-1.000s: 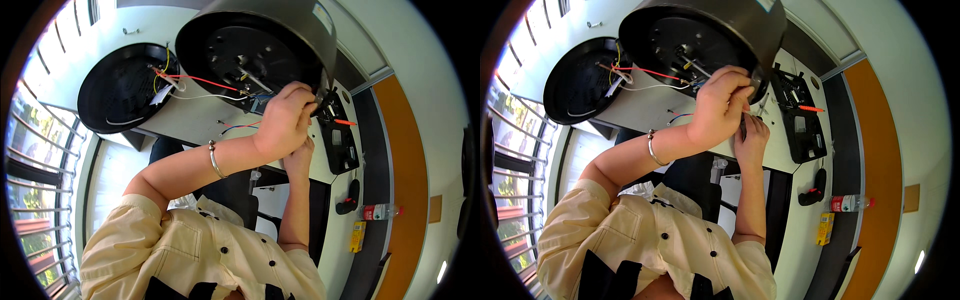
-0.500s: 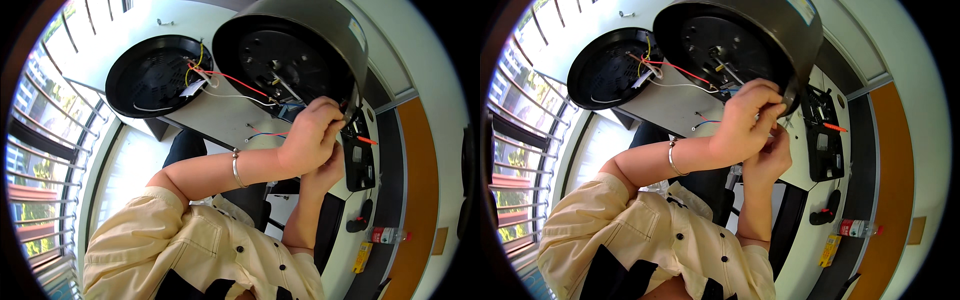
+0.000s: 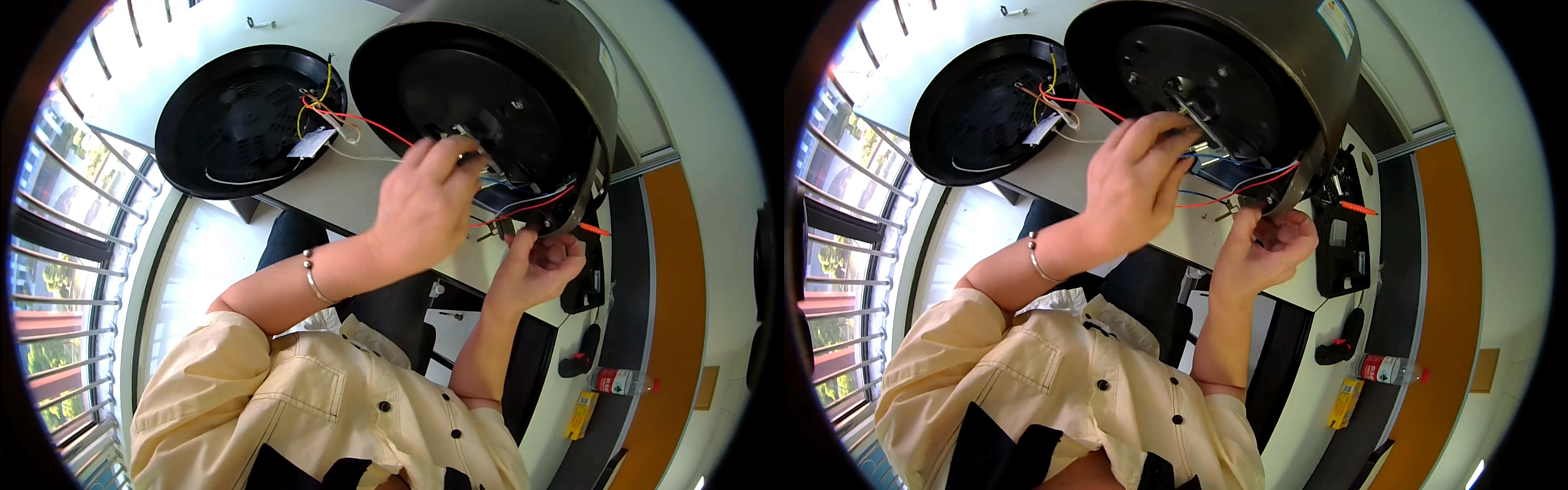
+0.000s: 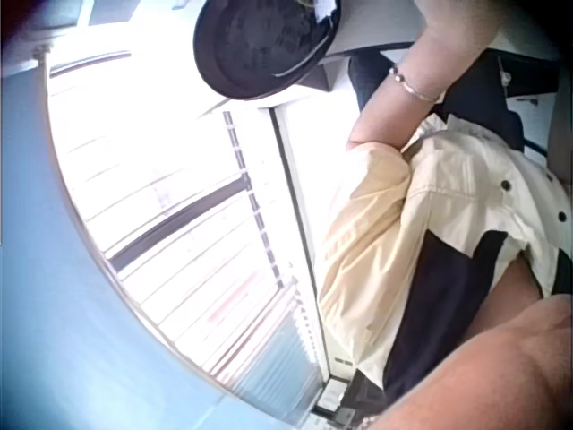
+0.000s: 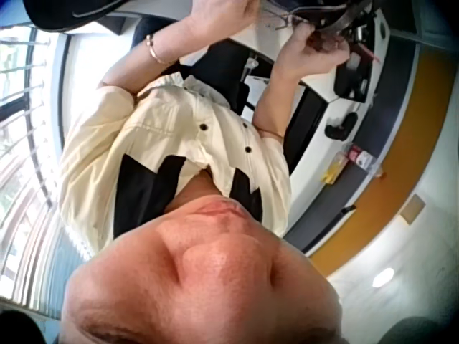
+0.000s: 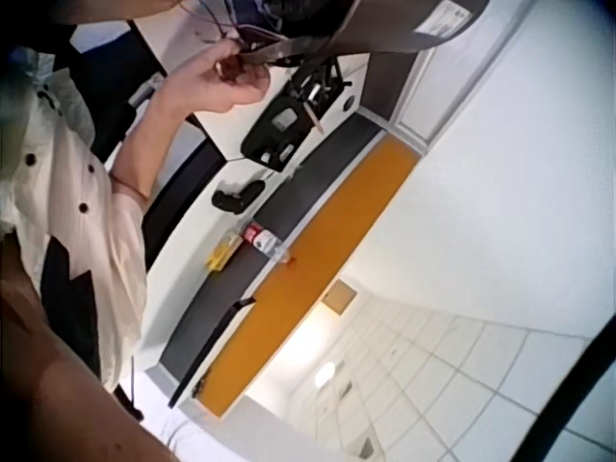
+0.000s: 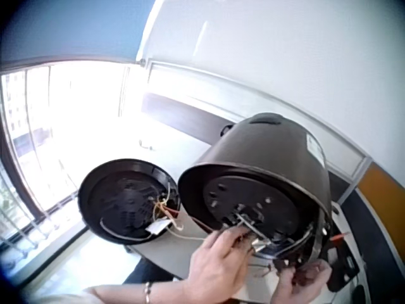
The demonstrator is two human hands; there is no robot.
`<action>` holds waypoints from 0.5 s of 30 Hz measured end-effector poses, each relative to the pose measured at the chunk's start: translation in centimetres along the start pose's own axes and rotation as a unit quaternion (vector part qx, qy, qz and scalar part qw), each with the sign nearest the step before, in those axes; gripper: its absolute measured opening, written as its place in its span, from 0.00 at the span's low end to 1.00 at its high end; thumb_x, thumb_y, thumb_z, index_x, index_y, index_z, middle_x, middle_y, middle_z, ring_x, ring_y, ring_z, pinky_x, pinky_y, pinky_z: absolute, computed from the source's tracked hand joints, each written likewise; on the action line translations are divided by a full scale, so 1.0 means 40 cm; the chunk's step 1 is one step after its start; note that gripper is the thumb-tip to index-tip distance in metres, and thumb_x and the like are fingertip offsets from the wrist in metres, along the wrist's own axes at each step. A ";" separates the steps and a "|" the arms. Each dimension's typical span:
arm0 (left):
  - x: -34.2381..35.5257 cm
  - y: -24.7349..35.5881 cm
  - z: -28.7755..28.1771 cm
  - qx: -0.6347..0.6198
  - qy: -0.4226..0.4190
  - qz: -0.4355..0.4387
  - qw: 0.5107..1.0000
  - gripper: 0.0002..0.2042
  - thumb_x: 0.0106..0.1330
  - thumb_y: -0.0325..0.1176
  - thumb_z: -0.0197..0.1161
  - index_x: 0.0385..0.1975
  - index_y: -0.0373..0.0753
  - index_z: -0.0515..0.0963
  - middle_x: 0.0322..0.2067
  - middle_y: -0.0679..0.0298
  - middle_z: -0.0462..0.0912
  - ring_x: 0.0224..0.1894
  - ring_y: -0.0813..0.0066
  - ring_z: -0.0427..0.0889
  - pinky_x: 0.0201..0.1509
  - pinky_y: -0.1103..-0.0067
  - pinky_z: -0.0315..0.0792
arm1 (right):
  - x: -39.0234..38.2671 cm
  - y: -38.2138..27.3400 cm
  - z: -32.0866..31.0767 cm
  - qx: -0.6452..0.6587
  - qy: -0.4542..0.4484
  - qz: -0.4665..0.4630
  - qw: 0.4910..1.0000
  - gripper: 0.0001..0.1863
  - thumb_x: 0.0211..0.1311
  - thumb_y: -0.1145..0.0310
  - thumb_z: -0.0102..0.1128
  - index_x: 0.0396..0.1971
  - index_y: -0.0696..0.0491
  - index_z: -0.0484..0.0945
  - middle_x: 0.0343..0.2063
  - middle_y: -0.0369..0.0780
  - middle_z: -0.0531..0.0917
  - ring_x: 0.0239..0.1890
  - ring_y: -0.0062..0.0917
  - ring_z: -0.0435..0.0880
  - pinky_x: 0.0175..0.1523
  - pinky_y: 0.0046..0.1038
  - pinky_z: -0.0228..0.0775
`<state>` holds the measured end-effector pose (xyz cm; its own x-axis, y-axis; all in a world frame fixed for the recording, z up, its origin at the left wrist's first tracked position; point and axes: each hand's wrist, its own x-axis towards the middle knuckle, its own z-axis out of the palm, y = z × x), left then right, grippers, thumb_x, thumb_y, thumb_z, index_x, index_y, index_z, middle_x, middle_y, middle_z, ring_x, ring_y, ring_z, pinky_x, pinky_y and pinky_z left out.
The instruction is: The person uses a screwdriver to tighten screws on the underside of a black electronic device. They then connect alligator clips to the internal wires and adjust the wiring inside the device.
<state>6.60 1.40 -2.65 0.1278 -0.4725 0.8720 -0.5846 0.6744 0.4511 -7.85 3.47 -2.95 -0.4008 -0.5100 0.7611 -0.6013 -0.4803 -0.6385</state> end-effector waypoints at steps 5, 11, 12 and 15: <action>0.004 -0.059 -0.001 0.026 -0.082 0.012 0.996 0.13 0.42 0.29 0.67 0.30 0.37 0.78 0.31 0.64 0.77 0.34 0.64 0.74 0.40 0.72 0.68 | -0.004 -0.004 0.016 0.016 0.029 -0.001 0.999 0.17 0.49 0.80 0.58 0.37 0.60 0.62 0.24 0.41 0.77 0.20 0.18 0.75 0.24 0.16 0.66; -0.043 -0.084 -0.001 0.012 -0.065 0.003 0.998 0.08 0.42 0.32 0.66 0.22 0.39 0.78 0.25 0.69 0.77 0.35 0.68 0.73 0.40 0.72 0.65 | -0.019 -0.012 0.022 0.023 0.035 0.003 0.999 0.17 0.49 0.82 0.58 0.37 0.60 0.62 0.24 0.42 0.77 0.19 0.18 0.75 0.24 0.15 0.66; -0.045 -0.084 -0.005 0.005 -0.044 0.017 0.999 0.07 0.42 0.32 0.66 0.21 0.40 0.78 0.25 0.69 0.77 0.35 0.68 0.73 0.39 0.72 0.65 | -0.021 -0.014 0.023 0.029 0.036 0.005 0.999 0.17 0.49 0.82 0.58 0.37 0.60 0.61 0.24 0.42 0.77 0.18 0.18 0.75 0.24 0.15 0.66; -0.037 -0.090 -0.013 -0.005 -0.028 0.099 0.995 0.07 0.42 0.32 0.66 0.21 0.40 0.77 0.24 0.68 0.76 0.35 0.70 0.73 0.37 0.73 0.65 | -0.029 -0.010 0.021 0.009 0.031 -0.006 0.999 0.17 0.50 0.82 0.57 0.38 0.60 0.61 0.25 0.43 0.77 0.19 0.19 0.76 0.24 0.15 0.66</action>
<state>8.92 -0.04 -5.46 -0.0339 -0.3598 0.9324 -0.5855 0.7633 0.2732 -6.56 3.65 -3.66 -0.4355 -0.4589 0.7744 -0.5937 -0.5002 -0.6303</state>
